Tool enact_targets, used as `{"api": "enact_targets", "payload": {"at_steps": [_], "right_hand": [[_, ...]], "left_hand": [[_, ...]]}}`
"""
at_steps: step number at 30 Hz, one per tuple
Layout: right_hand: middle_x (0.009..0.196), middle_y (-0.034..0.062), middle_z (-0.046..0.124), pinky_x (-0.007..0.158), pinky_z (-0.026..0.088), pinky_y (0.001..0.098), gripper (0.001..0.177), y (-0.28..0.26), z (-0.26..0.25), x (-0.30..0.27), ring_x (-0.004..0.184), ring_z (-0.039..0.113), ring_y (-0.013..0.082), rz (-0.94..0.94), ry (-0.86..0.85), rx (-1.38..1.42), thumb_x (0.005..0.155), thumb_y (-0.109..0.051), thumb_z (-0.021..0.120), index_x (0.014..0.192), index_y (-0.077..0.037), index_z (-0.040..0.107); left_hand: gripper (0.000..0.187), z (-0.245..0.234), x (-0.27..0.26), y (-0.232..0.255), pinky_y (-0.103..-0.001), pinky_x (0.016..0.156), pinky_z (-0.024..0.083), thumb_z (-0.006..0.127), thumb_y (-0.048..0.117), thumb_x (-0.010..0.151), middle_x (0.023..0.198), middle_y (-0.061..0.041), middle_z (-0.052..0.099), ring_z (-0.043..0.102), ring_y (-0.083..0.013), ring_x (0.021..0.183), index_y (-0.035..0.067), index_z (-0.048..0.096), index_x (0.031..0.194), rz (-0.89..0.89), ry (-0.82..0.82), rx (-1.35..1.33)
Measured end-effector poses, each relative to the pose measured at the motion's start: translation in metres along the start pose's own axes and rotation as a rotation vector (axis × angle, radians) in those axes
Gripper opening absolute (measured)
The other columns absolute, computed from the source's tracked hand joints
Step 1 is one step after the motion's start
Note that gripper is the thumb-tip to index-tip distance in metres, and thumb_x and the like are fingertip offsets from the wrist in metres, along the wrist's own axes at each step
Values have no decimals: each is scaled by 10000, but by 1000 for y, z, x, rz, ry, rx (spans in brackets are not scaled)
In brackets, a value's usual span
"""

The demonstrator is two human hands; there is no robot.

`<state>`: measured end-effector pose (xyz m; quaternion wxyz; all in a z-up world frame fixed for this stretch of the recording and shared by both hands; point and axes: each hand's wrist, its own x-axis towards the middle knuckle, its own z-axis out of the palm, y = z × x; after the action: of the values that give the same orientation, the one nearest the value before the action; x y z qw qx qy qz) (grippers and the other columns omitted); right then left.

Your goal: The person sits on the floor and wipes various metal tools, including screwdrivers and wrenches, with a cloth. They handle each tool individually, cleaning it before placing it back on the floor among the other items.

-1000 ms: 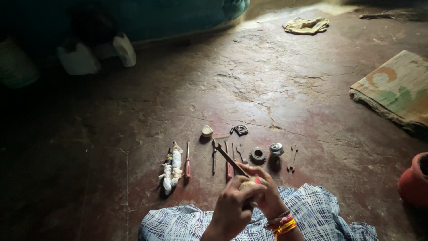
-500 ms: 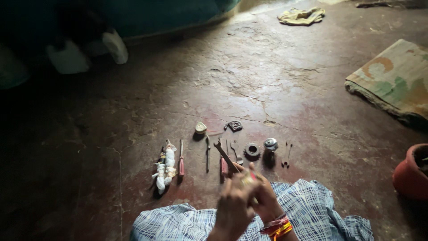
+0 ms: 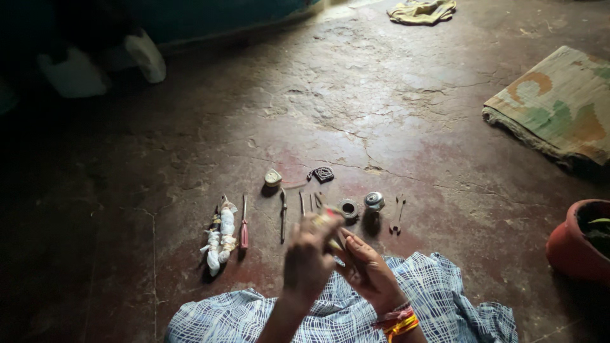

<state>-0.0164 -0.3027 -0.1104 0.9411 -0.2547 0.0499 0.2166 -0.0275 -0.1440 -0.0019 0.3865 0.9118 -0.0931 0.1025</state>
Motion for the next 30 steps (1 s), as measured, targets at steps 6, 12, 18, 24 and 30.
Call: {"api": "enact_targets", "payload": {"at_steps": [6, 12, 18, 24, 30], "right_hand": [[1120, 125, 687, 723, 609, 287, 386, 15, -41, 11, 901, 710, 168, -39, 87, -58, 1012, -159, 491, 1387, -96, 554], [923, 61, 662, 510, 518, 216, 338, 30, -68, 31, 626, 597, 76, 44, 81, 44, 1057, -235, 558, 1323, -28, 587], [845, 2, 603, 471, 398, 204, 482, 46, -65, 62, 585, 495, 67, 111, 348, -492, 965, -173, 594, 1431, -47, 601], [823, -41, 549, 529, 411, 199, 505, 113, -119, 153, 637, 492, 61, 13, 256, -654, 941, -48, 635, 1445, -61, 622], [886, 124, 646, 644, 527, 280, 490, 178, -129, 241, 758, 655, 211, -32, 430, -1433, 878, -17, 608, 1327, -201, 676]], "left_hand": [[452, 1, -33, -7, -456, 993, 500, 660, -63, 681, 1222, -152, 665, 625, -356, 1145, 185, 810, 1028, 218, -154, -123], [570, -4, -21, -53, -293, 877, 608, 546, -139, 727, 1154, -126, 738, 762, -247, 1036, 132, 740, 1190, -1, -80, -627], [596, -19, 1, -153, -270, 564, 579, 608, -148, 758, 1163, -84, 716, 698, -181, 771, 114, 700, 1286, -455, 146, -740], [617, 11, 4, -304, -277, 629, 596, 629, -147, 738, 1087, -106, 738, 693, -160, 771, 66, 696, 1314, -588, 272, -1102], [637, 21, -25, -383, -302, 679, 605, 599, -142, 737, 1062, -131, 737, 708, -193, 799, 54, 677, 1338, -761, 381, -1263]]}}
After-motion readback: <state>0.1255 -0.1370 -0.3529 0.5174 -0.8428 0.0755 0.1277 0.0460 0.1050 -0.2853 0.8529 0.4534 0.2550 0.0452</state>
